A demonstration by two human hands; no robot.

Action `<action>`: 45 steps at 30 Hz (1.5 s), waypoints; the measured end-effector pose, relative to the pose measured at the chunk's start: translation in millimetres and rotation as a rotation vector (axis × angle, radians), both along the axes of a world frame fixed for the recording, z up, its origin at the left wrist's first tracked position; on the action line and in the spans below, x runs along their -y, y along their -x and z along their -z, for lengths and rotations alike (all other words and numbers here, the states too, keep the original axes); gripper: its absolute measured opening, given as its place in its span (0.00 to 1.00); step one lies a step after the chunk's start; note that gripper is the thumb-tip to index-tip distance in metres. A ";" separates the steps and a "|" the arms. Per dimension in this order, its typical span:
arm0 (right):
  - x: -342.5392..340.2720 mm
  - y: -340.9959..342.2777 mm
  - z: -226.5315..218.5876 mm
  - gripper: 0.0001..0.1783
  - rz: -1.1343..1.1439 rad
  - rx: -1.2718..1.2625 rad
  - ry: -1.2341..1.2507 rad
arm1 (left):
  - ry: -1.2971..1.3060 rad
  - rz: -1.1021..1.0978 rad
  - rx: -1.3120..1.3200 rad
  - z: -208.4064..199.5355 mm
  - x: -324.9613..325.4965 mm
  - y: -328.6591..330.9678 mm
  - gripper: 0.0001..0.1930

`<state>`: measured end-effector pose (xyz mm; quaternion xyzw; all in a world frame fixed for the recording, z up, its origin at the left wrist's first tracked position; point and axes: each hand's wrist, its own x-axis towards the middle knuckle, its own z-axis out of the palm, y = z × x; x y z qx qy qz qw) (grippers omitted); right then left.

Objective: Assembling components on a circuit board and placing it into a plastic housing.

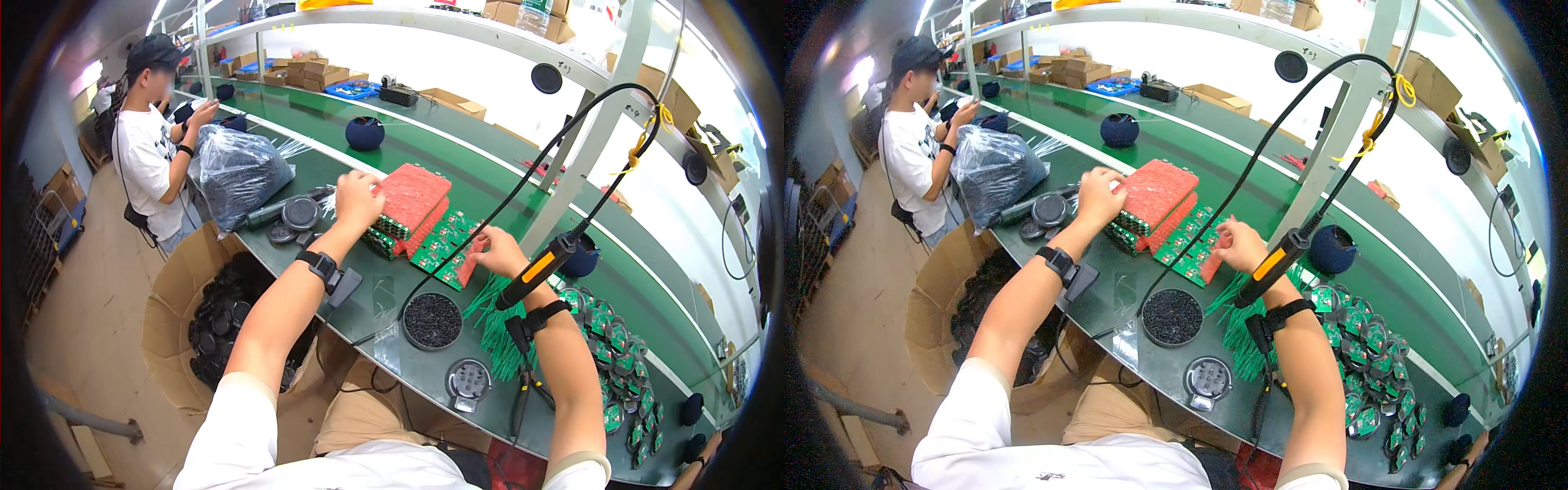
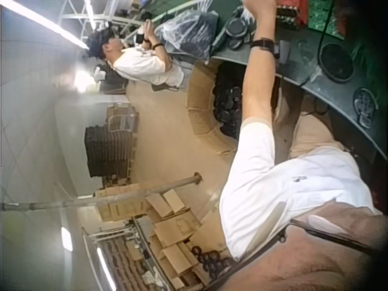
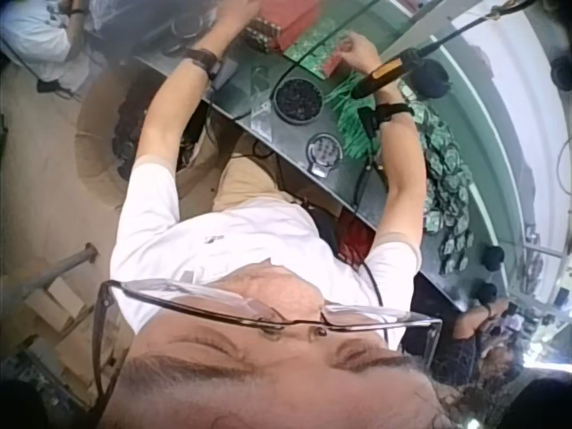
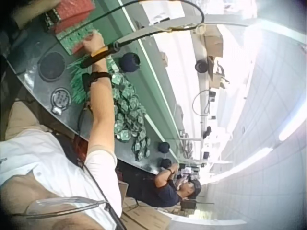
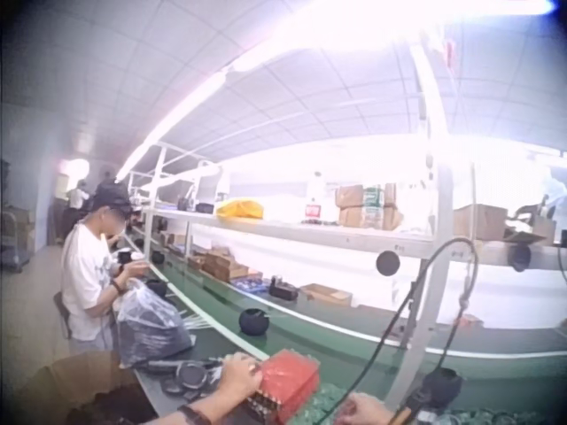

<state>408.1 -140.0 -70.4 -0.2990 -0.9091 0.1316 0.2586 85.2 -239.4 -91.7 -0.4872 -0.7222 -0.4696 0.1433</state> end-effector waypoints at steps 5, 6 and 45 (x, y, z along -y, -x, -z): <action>-8.7 -7.5 24.5 0.26 -0.154 0.379 0.130 | 0.536 0.543 -0.045 -38.1 -24.0 -72.9 0.09; -10.8 -10.1 31.3 0.27 -0.170 0.376 0.085 | 0.831 0.594 0.117 -45.5 -32.8 -84.8 0.11; 306.2 -113.8 -1.7 0.15 -0.121 -0.481 0.917 | -0.058 1.047 1.663 9.8 287.9 -216.6 0.24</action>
